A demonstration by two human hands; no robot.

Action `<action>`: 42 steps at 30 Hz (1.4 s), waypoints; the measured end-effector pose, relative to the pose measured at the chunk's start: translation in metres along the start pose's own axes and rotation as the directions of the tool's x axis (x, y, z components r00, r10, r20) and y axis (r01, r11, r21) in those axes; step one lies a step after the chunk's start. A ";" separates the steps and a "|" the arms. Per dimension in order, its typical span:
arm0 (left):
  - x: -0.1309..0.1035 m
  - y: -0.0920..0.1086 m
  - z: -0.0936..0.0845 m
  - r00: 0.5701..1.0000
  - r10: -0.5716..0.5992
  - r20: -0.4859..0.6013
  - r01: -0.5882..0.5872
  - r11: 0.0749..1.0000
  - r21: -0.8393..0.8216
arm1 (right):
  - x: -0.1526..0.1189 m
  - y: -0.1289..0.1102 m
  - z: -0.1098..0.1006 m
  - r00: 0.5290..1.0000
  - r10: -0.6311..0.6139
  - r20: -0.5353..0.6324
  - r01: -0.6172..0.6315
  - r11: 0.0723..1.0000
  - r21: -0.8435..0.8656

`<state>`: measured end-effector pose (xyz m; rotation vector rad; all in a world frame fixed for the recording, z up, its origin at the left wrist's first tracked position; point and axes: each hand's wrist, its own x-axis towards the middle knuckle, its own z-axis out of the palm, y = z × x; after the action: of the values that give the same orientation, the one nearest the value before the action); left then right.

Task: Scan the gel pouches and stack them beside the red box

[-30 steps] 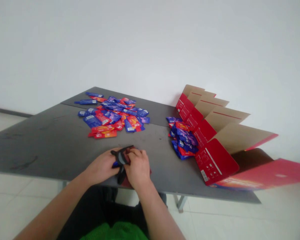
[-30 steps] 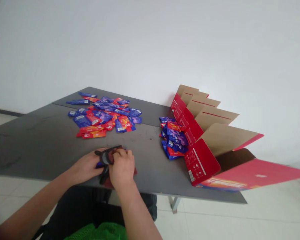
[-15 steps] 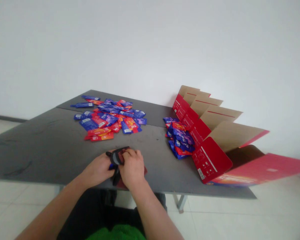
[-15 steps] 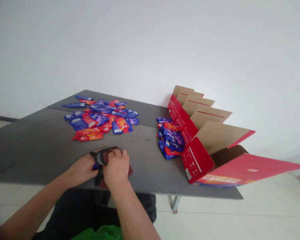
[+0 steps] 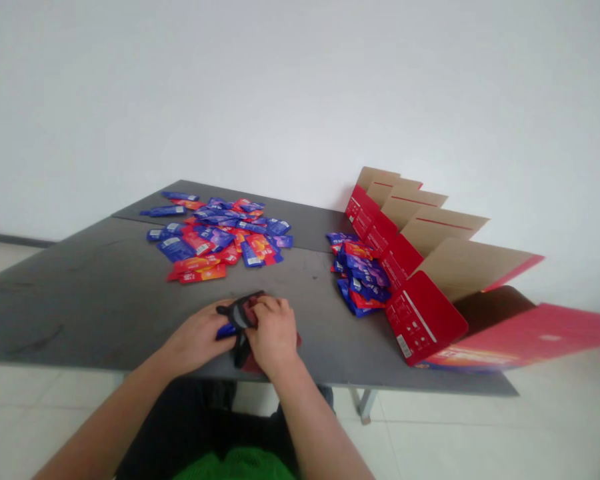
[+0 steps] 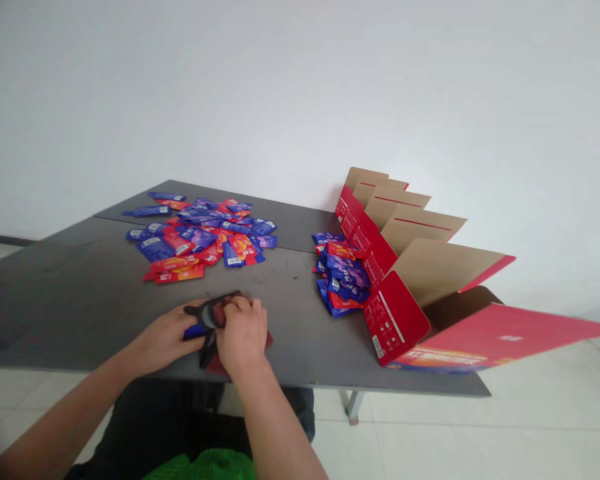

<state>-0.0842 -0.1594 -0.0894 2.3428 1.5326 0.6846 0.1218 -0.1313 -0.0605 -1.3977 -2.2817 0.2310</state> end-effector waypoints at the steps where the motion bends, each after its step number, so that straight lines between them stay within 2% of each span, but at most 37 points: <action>1: 0.000 0.000 0.000 1.000 -0.009 0.001 0.009 1.000 -0.003 | 0.003 0.009 -0.002 0.998 0.057 0.004 -0.056 0.998 -0.018; 4: -0.001 -0.002 0.000 1.000 -0.014 0.002 0.014 1.000 0.003 | 0.019 0.040 -0.021 0.971 0.240 0.023 -0.236 0.966 -0.110; 6: -0.002 -0.005 0.002 1.000 -0.005 -0.002 0.005 1.000 0.012 | 0.025 0.044 -0.032 0.964 0.266 0.022 -0.261 0.956 -0.133; 8: -0.002 -0.006 0.002 1.000 0.006 -0.007 -0.006 1.000 0.020 | 0.021 0.030 -0.033 0.983 0.184 -0.010 -0.184 0.978 -0.101; 11: 0.000 -0.004 0.002 1.000 0.012 0.008 -0.012 1.000 0.029 | 0.008 -0.003 -0.015 1.000 0.004 -0.023 -0.005 0.999 -0.045; 13: 0.001 -0.001 0.000 1.000 -0.005 0.019 0.004 1.000 0.026 | 0.004 -0.011 -0.004 0.999 -0.045 0.010 0.046 0.999 -0.019; 14: 0.001 0.001 -0.001 1.000 -0.015 0.019 0.015 1.000 0.022 | 0.005 -0.007 -0.002 0.999 -0.035 0.019 0.035 0.999 -0.015; 16: 0.001 0.003 -0.003 0.999 -0.026 0.019 0.026 1.000 0.014 | 0.012 0.011 -0.007 0.998 0.052 0.023 -0.051 0.998 -0.036; 18: 0.000 0.003 -0.003 0.999 -0.027 0.025 0.026 1.000 0.015 | 0.025 0.031 -0.019 0.981 0.190 0.033 -0.186 0.977 -0.103; 20: 0.000 0.001 -0.002 0.999 -0.028 0.032 0.027 0.999 0.023 | 0.033 0.041 -0.031 0.963 0.267 0.035 -0.259 0.954 -0.151; 22: -0.001 -0.001 -0.001 0.999 -0.028 0.028 0.027 0.999 0.032 | 0.031 0.035 -0.034 0.977 0.212 0.017 -0.208 0.969 -0.132; 24: -0.001 -0.002 0.001 1.000 -0.021 0.023 0.020 0.999 0.038 | 0.023 0.023 -0.028 0.998 0.054 0.014 -0.052 0.996 -0.078; 26: -0.001 -0.002 0.002 1.000 -0.016 0.024 0.015 0.999 0.040 | 0.017 0.016 -0.019 0.996 -0.075 0.042 0.076 0.997 -0.033; 28: -0.001 -0.002 0.001 0.999 -0.017 0.027 0.016 0.999 0.034 | 0.019 0.023 -0.014 0.996 -0.063 0.071 0.065 0.997 -0.029; 31: -0.001 -0.001 0.000 0.999 -0.020 0.025 0.019 0.999 0.027 | 0.034 0.045 -0.021 0.990 0.115 0.086 -0.107 0.990 -0.095; 33: -0.001 -0.002 0.000 0.999 -0.014 0.032 0.013 0.999 0.031 | 0.042 0.051 -0.030 0.981 0.173 0.083 -0.161 0.978 -0.132; 35: -0.001 -0.003 0.000 0.999 -0.010 0.031 0.009 0.999 0.037 | 0.040 0.043 -0.036 0.990 0.132 0.040 -0.127 0.985 -0.119; 37: -0.001 -0.003 0.001 1.000 -0.008 0.024 0.007 0.999 0.043 | 0.031 0.027 -0.034 1.000 0.012 0.018 -0.011 0.997 -0.079; 39: 0.000 -0.002 0.001 1.000 -0.009 0.023 0.008 0.999 0.047 | 0.023 0.015 -0.029 0.992 -0.113 0.065 0.115 0.992 -0.043; 40: 0.000 -0.001 0.001 1.000 -0.013 0.023 0.012 0.999 0.045 | 0.021 0.014 -0.026 0.986 -0.136 0.097 0.140 0.990 -0.036; 42: -0.001 -0.001 0.001 1.000 -0.020 0.018 0.019 0.999 0.037 | 0.022 0.023 -0.025 0.992 -0.050 0.117 0.058 0.996 -0.068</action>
<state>-0.0846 -0.1598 -0.0903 2.3506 1.5713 0.6336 0.1433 -0.1029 -0.0404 -1.3879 -2.4407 0.2201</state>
